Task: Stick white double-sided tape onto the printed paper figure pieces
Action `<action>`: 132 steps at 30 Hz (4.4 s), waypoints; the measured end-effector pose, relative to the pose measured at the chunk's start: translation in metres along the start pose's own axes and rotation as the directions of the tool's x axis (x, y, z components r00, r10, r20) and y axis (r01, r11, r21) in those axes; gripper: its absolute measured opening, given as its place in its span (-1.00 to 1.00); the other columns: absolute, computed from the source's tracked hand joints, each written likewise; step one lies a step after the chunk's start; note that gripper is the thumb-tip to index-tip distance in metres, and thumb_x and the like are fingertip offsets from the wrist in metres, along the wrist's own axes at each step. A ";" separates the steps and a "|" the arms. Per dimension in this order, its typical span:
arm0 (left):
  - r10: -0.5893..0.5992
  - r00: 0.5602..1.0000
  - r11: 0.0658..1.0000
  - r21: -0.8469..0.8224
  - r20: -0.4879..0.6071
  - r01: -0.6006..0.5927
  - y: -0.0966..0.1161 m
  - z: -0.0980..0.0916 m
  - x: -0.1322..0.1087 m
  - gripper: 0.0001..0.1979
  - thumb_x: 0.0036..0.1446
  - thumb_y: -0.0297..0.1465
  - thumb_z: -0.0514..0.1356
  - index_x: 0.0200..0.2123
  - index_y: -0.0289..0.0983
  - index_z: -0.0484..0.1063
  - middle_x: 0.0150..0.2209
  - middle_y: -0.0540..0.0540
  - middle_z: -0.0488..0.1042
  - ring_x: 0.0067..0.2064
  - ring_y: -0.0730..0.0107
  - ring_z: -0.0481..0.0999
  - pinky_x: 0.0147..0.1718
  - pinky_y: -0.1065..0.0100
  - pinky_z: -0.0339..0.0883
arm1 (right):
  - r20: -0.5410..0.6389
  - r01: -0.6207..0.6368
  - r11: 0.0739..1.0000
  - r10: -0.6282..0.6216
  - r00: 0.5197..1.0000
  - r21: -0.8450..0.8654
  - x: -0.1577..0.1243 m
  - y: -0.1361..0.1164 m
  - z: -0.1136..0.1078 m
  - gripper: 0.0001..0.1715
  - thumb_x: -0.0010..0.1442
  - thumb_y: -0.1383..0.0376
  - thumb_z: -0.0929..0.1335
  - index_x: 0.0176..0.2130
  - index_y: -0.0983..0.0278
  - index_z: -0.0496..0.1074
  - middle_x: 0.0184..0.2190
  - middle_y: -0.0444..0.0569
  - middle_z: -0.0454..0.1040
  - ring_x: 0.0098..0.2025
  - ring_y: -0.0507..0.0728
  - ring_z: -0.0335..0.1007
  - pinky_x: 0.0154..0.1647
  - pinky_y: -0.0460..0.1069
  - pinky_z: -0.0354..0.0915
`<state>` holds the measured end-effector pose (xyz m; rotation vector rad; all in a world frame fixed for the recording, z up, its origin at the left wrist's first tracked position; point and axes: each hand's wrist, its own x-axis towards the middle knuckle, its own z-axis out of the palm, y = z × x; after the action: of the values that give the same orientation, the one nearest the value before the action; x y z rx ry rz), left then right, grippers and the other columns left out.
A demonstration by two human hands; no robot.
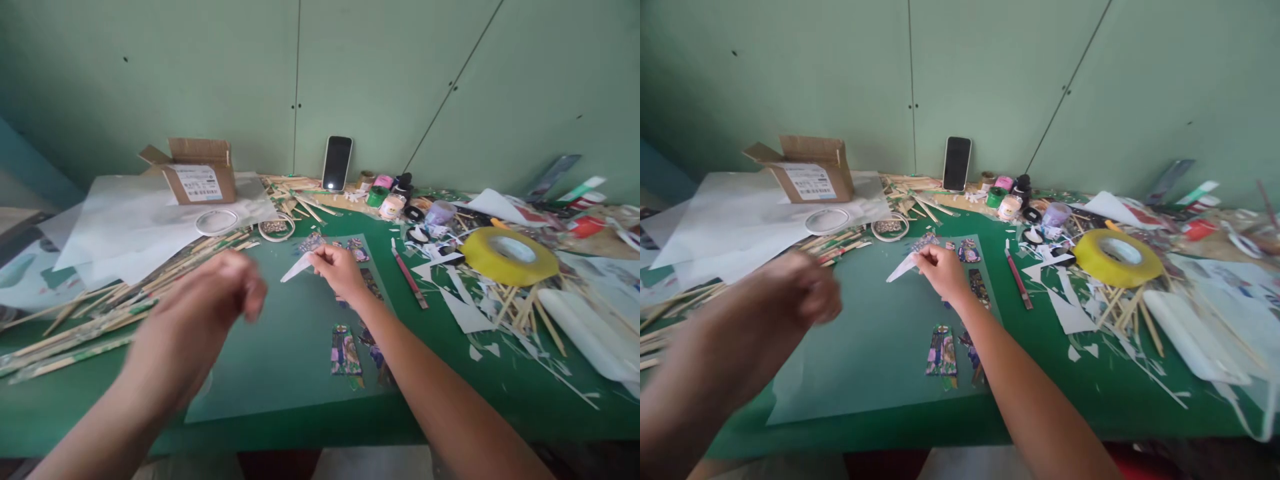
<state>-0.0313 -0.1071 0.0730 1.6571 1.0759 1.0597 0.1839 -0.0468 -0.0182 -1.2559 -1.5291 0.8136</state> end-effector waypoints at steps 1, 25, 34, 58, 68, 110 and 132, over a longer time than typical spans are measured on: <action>-0.003 1.000 0.999 0.035 0.017 0.002 -0.003 0.002 0.014 -0.82 0.27 -0.28 0.11 -0.26 -0.25 0.43 -0.32 -0.04 0.46 -0.34 0.41 0.42 -0.32 0.34 0.36 | -0.003 -0.016 1.000 0.016 1.000 0.022 0.000 0.000 0.000 -0.60 0.13 0.01 0.34 -0.55 0.23 0.32 -0.63 -0.17 0.33 -0.58 -0.01 0.17 -0.48 -0.06 0.10; -0.099 0.976 0.994 -0.031 0.195 0.107 -0.082 0.042 0.097 -0.70 -0.01 -0.17 0.31 -0.42 -0.32 0.42 -0.53 0.04 0.38 -0.50 0.53 0.28 -0.48 0.44 0.12 | -0.237 0.226 0.937 -0.291 0.927 -0.265 -0.009 -0.019 -0.003 -0.82 0.21 0.27 0.33 -0.35 0.27 0.52 -0.45 -0.07 0.55 -0.44 0.03 0.41 -0.41 -0.06 0.30; -0.061 0.952 0.986 -0.133 0.299 0.105 -0.076 0.040 0.095 -0.69 0.00 -0.17 0.30 -0.41 -0.32 0.44 -0.48 0.02 0.40 -0.44 0.52 0.32 -0.39 0.43 0.21 | -0.251 0.184 0.938 -0.262 0.932 -0.295 -0.011 -0.012 0.002 -0.86 0.21 0.30 0.32 -0.32 0.26 0.49 -0.43 -0.07 0.53 -0.42 0.05 0.43 -0.39 -0.04 0.34; 0.040 0.901 0.999 -0.030 0.431 -0.030 -0.085 0.034 0.099 -0.66 0.06 -0.13 0.24 -0.35 -0.33 0.47 -0.43 -0.02 0.43 -0.38 0.44 0.35 -0.34 0.40 0.22 | -0.035 0.073 0.972 -0.083 0.996 -0.223 -0.011 -0.017 -0.009 -0.77 0.20 0.21 0.33 -0.35 0.26 0.55 -0.56 -0.13 0.52 -0.51 0.03 0.42 -0.48 -0.07 0.25; 0.019 0.872 0.998 -0.061 0.489 0.012 -0.078 0.031 0.101 -0.72 0.05 -0.18 0.24 -0.37 -0.31 0.47 -0.47 0.01 0.40 -0.44 0.50 0.27 -0.41 0.44 0.16 | -0.023 0.045 0.982 -0.050 0.999 -0.182 -0.011 -0.018 -0.009 -0.78 0.18 0.21 0.32 -0.37 0.25 0.53 -0.59 -0.16 0.46 -0.54 0.00 0.35 -0.52 -0.09 0.21; -0.025 0.835 0.999 -0.006 0.549 0.034 -0.087 0.038 0.095 -0.78 0.17 -0.27 0.19 -0.23 -0.29 0.31 -0.44 -0.05 0.56 -0.51 0.55 0.36 -0.52 0.50 0.23 | -0.133 0.158 0.943 -0.203 0.970 -0.293 -0.008 -0.018 -0.021 -0.80 0.20 0.20 0.32 -0.26 0.24 0.51 -0.28 -0.02 0.53 -0.29 0.09 0.43 -0.28 -0.01 0.32; -0.042 0.953 0.980 -0.173 0.300 0.097 -0.078 0.042 0.095 -0.76 -0.03 -0.27 0.29 -0.38 -0.35 0.49 -0.52 0.01 0.46 -0.50 0.53 0.34 -0.46 0.46 0.22 | -0.093 -0.073 0.996 0.068 0.993 -0.056 -0.008 -0.018 -0.006 -0.76 0.16 0.22 0.34 -0.34 0.29 0.56 -0.52 -0.08 0.53 -0.50 0.04 0.40 -0.48 -0.06 0.26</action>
<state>0.0178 -0.0070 0.0062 1.5556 0.8083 0.8089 0.1836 -0.0599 -0.0023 -1.3787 -1.4521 0.7507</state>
